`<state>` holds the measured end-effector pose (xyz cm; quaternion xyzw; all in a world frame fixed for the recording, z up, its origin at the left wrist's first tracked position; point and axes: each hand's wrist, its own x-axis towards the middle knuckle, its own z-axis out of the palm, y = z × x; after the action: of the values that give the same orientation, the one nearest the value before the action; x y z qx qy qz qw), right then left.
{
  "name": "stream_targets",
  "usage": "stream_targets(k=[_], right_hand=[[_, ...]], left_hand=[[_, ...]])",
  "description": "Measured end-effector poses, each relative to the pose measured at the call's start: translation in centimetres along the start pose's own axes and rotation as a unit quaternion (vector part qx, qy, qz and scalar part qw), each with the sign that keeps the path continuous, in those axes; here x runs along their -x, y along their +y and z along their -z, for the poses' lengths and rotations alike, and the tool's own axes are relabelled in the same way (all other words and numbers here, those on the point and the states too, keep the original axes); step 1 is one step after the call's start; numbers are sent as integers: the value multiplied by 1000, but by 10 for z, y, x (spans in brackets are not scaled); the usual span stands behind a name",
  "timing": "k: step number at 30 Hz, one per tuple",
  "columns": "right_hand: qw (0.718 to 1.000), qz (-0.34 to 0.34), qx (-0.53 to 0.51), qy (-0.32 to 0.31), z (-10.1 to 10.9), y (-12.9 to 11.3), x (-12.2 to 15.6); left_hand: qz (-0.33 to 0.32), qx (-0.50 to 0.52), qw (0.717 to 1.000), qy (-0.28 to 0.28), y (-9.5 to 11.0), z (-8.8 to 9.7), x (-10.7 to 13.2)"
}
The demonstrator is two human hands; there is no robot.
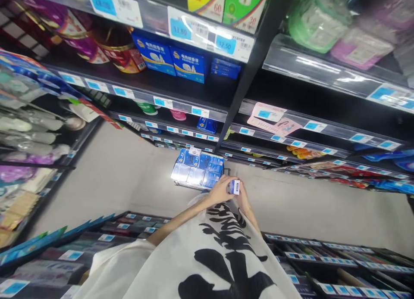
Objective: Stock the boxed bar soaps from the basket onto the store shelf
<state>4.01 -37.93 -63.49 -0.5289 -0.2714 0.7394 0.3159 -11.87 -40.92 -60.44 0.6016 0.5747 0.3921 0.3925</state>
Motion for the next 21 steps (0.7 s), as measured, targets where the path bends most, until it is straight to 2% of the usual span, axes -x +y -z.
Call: stream_targets(k=[3, 6, 11, 15, 21], right_hand=[[995, -7, -86, -50, -13, -9, 15], [982, 1, -176, -60, -23, -23, 28], [943, -14, -312, -114, -34, -44, 49], [927, -30, -345, -147, -35, -49, 56], [932, -43, -335, -133, -32, -46, 58]], left_hand=[[-27, -18, 999, 9, 20, 8, 0], [-60, -46, 997, 21, 36, 15, -1], [-84, -65, 992, 72, 41, 23, 0], [-76, -39, 993, 77, 38, 23, 3], [-84, -38, 992, 86, 37, 18, 6]])
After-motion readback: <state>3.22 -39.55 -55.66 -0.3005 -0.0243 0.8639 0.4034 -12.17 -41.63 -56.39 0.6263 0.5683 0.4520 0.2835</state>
